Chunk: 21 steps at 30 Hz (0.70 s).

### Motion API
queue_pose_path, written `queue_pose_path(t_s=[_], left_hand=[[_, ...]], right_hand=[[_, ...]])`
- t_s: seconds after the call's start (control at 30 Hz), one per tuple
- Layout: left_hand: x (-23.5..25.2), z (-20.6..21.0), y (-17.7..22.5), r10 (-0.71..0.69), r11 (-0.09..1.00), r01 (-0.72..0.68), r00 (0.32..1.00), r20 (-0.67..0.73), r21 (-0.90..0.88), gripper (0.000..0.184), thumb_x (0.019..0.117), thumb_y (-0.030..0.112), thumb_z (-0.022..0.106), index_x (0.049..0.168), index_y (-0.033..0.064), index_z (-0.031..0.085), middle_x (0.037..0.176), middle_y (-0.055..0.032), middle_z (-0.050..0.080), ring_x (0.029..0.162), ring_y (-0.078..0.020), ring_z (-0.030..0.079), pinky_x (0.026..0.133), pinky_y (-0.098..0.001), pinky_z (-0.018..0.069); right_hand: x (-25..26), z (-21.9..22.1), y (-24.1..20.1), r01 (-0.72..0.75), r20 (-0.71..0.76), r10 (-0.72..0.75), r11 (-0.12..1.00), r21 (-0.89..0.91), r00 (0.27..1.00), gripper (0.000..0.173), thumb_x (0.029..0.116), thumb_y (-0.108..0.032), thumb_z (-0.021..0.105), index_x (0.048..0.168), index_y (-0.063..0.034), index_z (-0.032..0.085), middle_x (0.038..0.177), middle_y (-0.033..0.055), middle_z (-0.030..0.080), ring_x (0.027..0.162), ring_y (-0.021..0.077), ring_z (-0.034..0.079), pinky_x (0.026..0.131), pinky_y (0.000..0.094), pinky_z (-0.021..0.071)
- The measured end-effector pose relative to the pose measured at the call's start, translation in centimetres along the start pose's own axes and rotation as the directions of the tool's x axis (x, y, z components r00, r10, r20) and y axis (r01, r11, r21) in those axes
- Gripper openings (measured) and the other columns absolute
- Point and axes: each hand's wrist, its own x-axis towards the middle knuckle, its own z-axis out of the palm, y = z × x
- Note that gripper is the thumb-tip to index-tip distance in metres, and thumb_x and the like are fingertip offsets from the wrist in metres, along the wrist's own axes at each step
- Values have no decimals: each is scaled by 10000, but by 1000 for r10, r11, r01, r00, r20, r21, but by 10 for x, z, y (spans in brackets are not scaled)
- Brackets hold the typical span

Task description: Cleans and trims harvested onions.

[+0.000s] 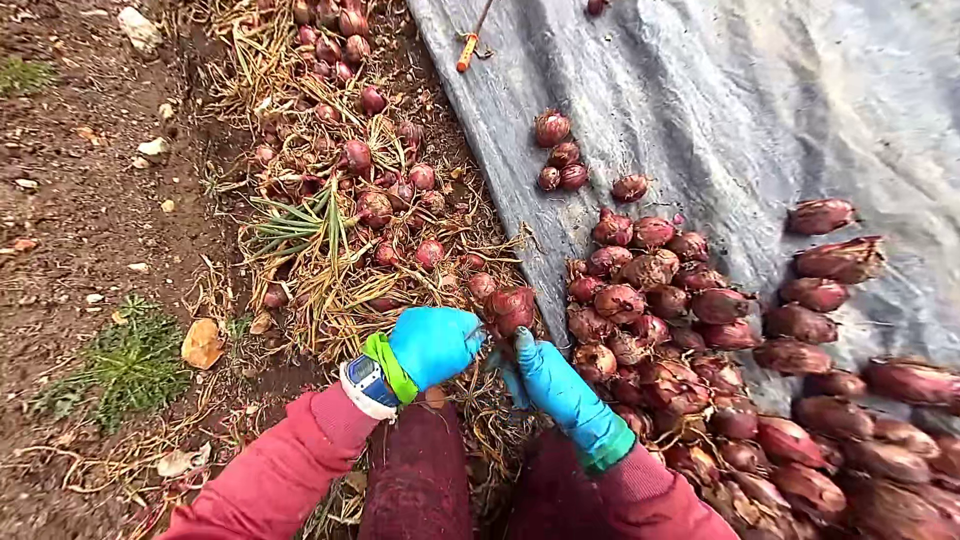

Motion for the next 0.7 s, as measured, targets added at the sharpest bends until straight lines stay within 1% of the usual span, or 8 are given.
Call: queue_pose_path(t_s=[0.13, 0.2, 0.23, 0.3, 0.37, 0.47, 0.57, 0.7], left_hand=[[43, 58, -50, -245, 968, 219, 935, -258, -124, 293, 1024, 393, 573, 1051, 175, 766, 1017, -62, 754, 1035, -255, 712, 937, -554, 553], [68, 118, -62, -49, 988, 72, 986, -159, 140, 201, 976, 258, 631, 1106, 248, 784, 1179, 13, 744, 1320, -211, 574, 1228, -558, 285], [78, 144, -69, 14, 972, 2, 998, -69, 235, 282, 931, 158, 663, 1171, 260, 768, 1303, 18, 707, 1439, -269, 468, 1245, -653, 166], [90, 167, -86, -37, 943, 23, 999, 34, 331, 488, 862, 49, 725, 1318, 223, 703, 1491, -27, 589, 1476, -382, 402, 1114, -689, 373], [94, 161, -102, -216, 935, 202, 976, 18, 292, 538, 857, -26, 709, 1361, 159, 668, 1467, -100, 584, 1351, -428, 510, 925, -597, 569], [75, 160, -123, -495, 867, 478, 858, 134, 145, 572, 882, -12, 691, 1429, 123, 594, 1486, -222, 513, 1164, -472, 640, 841, -637, 595], [53, 173, -132, -572, 810, 586, 795, 203, -14, 720, 893, 238, 775, 1540, 153, 473, 1499, -201, 513, 1117, -431, 682, 910, -633, 581], [24, 153, -122, -549, 683, 585, 806, 221, -437, 777, 739, 447, 914, 1402, 167, 619, 1197, -100, 740, 1131, -273, 706, 1009, -560, 557]], right_hand=[[-7, -26, 13, 54, -356, 48, 961, 272, 933, 935, 960, -784, 39, 1011, -91, 664, 570, 67, 555, 426, 205, 549, 416, 400, 537], [-13, -23, 29, -11, -355, 131, 948, 319, 925, 920, 988, -737, 27, 1003, -72, 662, 558, 91, 564, 415, 224, 560, 410, 409, 538], [-17, -18, 41, -52, -321, 165, 942, 333, 932, 910, 993, -726, 34, 1016, -66, 660, 561, 94, 573, 418, 221, 569, 415, 399, 544], [-23, -8, 62, -103, -263, 203, 931, 351, 943, 898, 1012, -704, 64, 1032, -50, 679, 575, 94, 594, 435, 213, 589, 429, 379, 556], [-25, -1, 78, -144, -236, 248, 912, 384, 940, 912, 1020, -686, 52, 1051, -32, 687, 582, 94, 603, 436, 209, 590, 425, 370, 552], [-24, 16, 91, -256, -197, 385, 842, 474, 902, 906, 1033, -634, -4, 1072, -12, 654, 579, 101, 595, 428, 209, 577, 417, 368, 539], [-14, 27, 90, -303, -148, 423, 815, 493, 894, 909, 1034, -630, -8, 1097, -6, 650, 591, 116, 598, 438, 229, 584, 423, 383, 542], [-7, 27, 93, -342, -117, 428, 834, 433, 896, 877, 1044, -605, -1, 1089, -6, 638, 619, 116, 623, 478, 235, 619, 468, 394, 569]])
